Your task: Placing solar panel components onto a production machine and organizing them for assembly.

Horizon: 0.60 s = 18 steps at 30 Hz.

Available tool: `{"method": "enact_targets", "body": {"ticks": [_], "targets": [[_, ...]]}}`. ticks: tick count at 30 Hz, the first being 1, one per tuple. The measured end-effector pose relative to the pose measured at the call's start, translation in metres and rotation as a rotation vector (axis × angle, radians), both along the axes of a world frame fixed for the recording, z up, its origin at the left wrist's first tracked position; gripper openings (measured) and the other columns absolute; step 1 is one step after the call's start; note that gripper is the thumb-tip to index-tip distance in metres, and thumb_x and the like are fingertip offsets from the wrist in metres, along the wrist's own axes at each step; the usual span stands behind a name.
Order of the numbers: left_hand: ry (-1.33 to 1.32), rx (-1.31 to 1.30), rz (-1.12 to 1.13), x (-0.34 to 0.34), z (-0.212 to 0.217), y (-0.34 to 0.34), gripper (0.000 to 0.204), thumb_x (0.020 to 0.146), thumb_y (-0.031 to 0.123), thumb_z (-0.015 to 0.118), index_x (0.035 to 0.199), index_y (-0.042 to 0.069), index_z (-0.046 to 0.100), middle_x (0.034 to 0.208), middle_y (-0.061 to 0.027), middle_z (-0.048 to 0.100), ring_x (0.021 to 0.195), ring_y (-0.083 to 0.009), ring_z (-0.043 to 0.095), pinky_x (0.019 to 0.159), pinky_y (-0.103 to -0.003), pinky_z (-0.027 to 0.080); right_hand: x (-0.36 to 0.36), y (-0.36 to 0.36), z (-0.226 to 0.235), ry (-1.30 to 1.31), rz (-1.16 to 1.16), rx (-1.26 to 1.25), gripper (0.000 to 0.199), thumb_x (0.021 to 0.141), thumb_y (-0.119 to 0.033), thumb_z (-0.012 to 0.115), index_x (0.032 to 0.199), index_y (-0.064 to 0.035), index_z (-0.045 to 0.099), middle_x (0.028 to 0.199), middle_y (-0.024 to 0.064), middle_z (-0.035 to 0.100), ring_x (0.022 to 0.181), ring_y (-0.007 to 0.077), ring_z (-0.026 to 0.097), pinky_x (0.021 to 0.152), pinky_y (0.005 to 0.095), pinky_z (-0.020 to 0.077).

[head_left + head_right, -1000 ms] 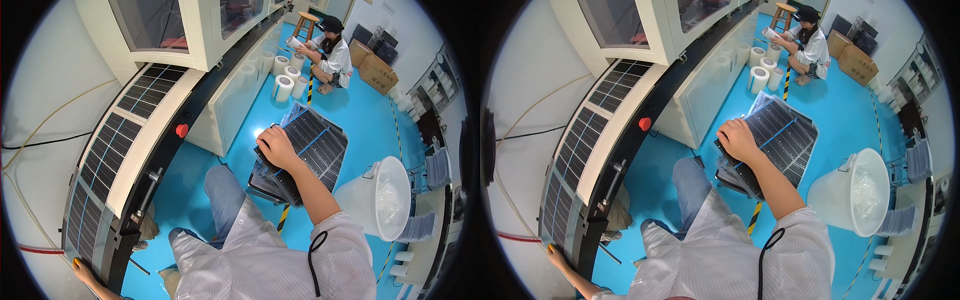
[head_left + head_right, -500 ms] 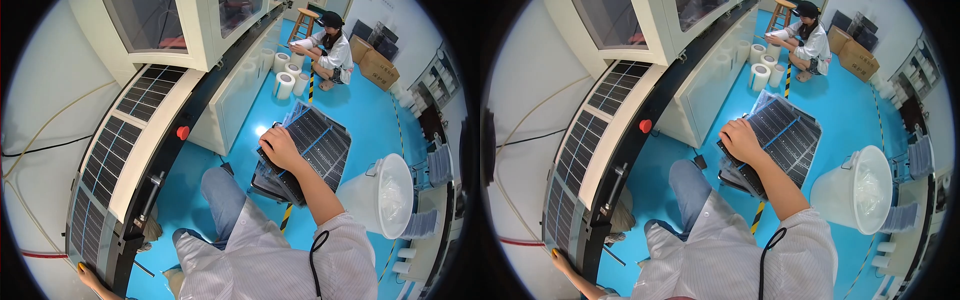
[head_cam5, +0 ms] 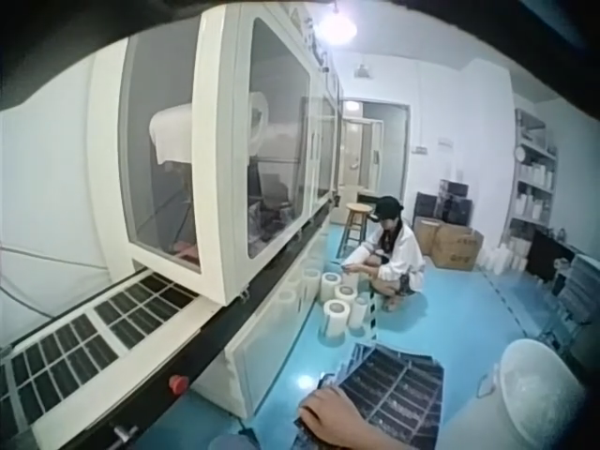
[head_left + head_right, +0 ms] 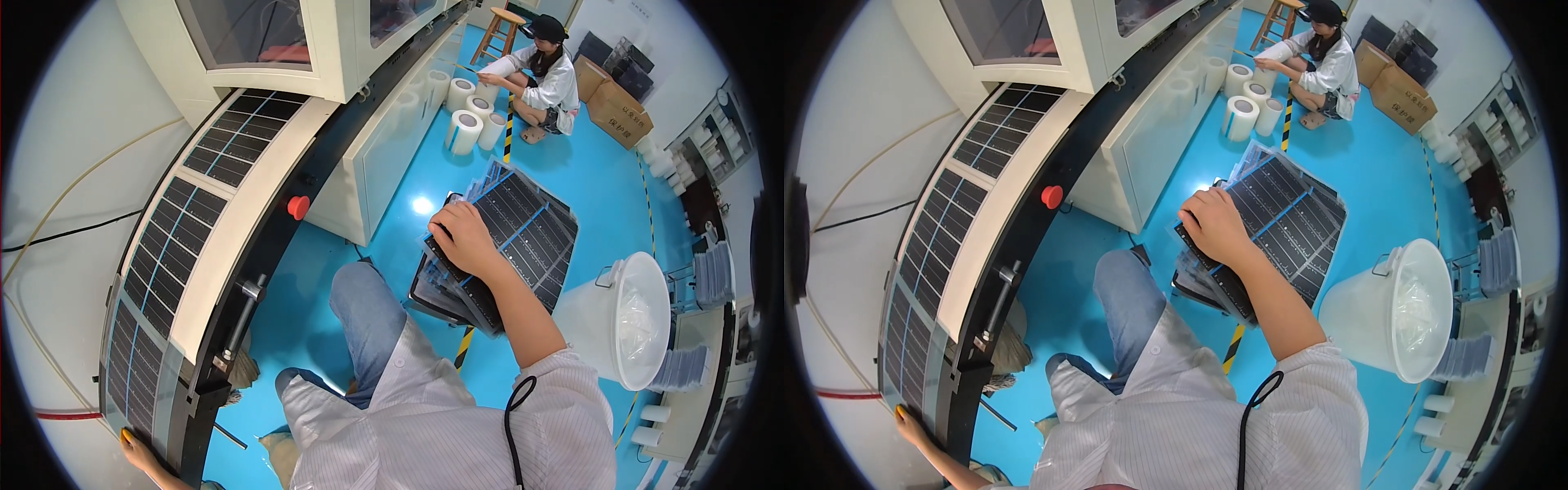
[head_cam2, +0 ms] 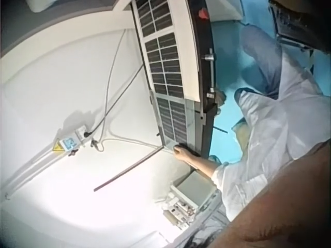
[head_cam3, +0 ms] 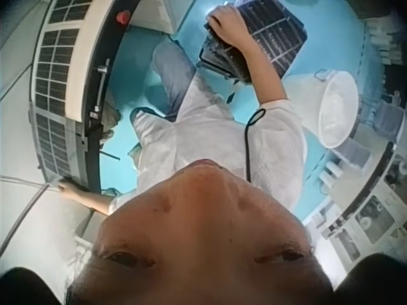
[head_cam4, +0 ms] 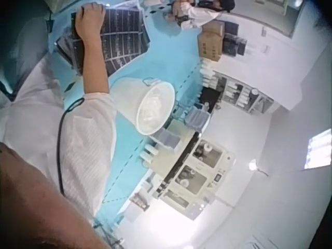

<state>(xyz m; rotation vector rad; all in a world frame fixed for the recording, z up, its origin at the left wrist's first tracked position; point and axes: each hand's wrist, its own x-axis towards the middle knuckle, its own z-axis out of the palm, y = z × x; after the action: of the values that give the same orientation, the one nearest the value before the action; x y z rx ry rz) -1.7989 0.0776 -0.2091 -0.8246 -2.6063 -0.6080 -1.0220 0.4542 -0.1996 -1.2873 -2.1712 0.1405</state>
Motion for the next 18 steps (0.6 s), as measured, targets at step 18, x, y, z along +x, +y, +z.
{"method": "enact_targets", "body": {"ticks": [18], "targets": [[-0.003,0.000,0.014,0.000,0.000,-0.001,0.040,0.096,0.031,0.047,0.118,0.000,0.060,0.115,-0.0181,0.064,0.105,-0.0313,0.060,0.091,-0.035,0.045,0.000,0.000,0.000,0.010,0.002,-0.003,0.008,0.087,-0.012,0.059,0.086,-0.0048,0.060,0.087,0.0104,0.057,0.089,0.0303,0.054,0.096,0.0419,0.0369]]}}
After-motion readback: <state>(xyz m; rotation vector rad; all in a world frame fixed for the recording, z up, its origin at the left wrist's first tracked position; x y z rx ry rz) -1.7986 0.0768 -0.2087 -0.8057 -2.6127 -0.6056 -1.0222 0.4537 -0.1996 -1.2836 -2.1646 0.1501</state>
